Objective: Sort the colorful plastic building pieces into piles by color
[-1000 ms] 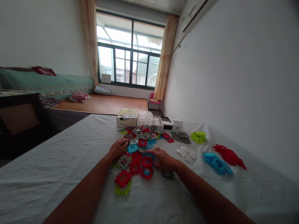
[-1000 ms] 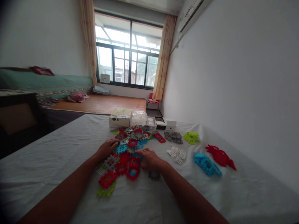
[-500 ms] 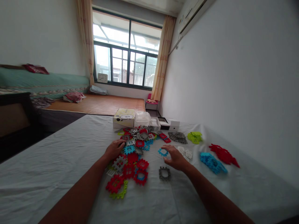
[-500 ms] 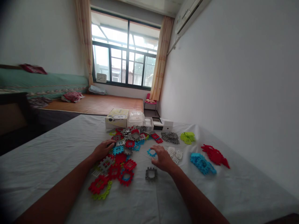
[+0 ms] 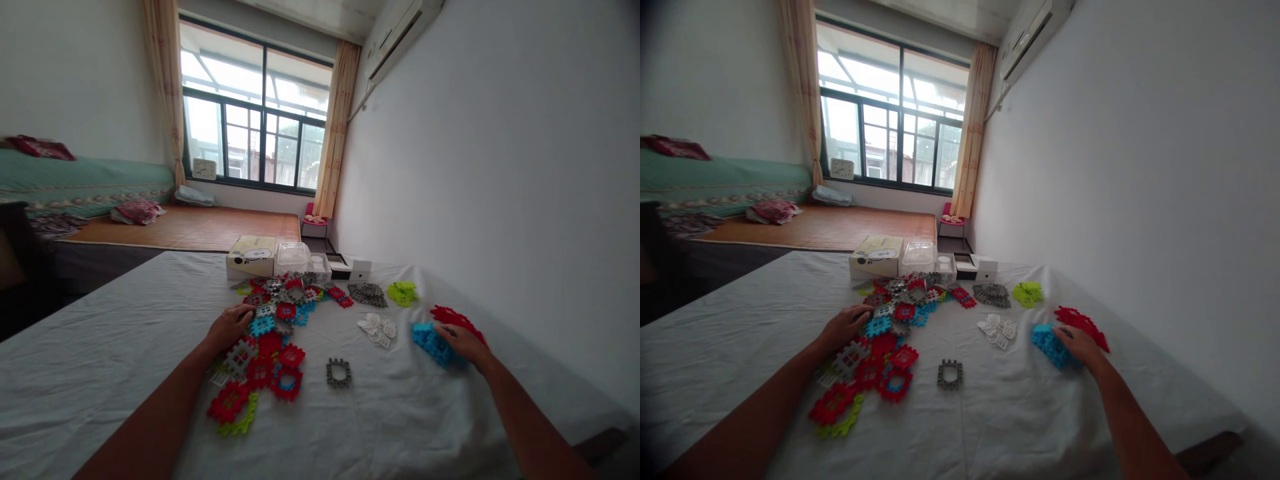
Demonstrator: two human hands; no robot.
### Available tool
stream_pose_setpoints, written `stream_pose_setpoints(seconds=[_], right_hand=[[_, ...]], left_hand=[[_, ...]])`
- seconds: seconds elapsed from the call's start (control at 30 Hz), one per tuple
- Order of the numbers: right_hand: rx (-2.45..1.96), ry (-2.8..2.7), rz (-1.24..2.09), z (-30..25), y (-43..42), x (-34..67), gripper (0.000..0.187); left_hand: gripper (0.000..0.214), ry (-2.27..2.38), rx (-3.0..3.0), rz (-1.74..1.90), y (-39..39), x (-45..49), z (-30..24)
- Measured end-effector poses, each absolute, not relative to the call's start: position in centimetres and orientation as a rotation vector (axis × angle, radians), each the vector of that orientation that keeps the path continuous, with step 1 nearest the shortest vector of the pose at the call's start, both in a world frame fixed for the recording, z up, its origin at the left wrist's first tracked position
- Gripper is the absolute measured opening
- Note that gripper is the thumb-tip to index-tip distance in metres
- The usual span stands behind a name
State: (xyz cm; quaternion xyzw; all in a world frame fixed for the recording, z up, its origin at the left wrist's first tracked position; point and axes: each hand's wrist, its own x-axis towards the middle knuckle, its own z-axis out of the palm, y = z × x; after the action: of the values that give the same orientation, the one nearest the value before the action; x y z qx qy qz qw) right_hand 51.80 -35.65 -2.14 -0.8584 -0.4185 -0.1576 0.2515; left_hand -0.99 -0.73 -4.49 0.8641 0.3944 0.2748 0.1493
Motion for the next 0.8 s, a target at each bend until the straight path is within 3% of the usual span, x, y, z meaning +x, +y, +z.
stream_pose_setpoints(seconds=[0.2,0.37,0.53,0.8], right_hand=[[-2.130,-1.462,-0.424,-0.9,-29.2,44.3,0.034],[-1.947,-1.875,-0.202,-2.0,-20.5,36.3,0.038],[-2.137,-1.756,-0.108,-3.0,-13.6,34.5,0.050],[-2.209,-1.586,0.100,-3.3,-11.0,34.3,0.044]], left_hand=[[0.041,1.158,2.482,0.772,-1.4,-0.9,-4.0],[0.038,1.148,2.468,0.791,-1.7,-1.0,-4.2],[0.036,1.111,2.478,0.807,-1.8,-1.1,-4.3],[0.032,1.132,2.475,0.839,-1.8,-1.1,-4.6]])
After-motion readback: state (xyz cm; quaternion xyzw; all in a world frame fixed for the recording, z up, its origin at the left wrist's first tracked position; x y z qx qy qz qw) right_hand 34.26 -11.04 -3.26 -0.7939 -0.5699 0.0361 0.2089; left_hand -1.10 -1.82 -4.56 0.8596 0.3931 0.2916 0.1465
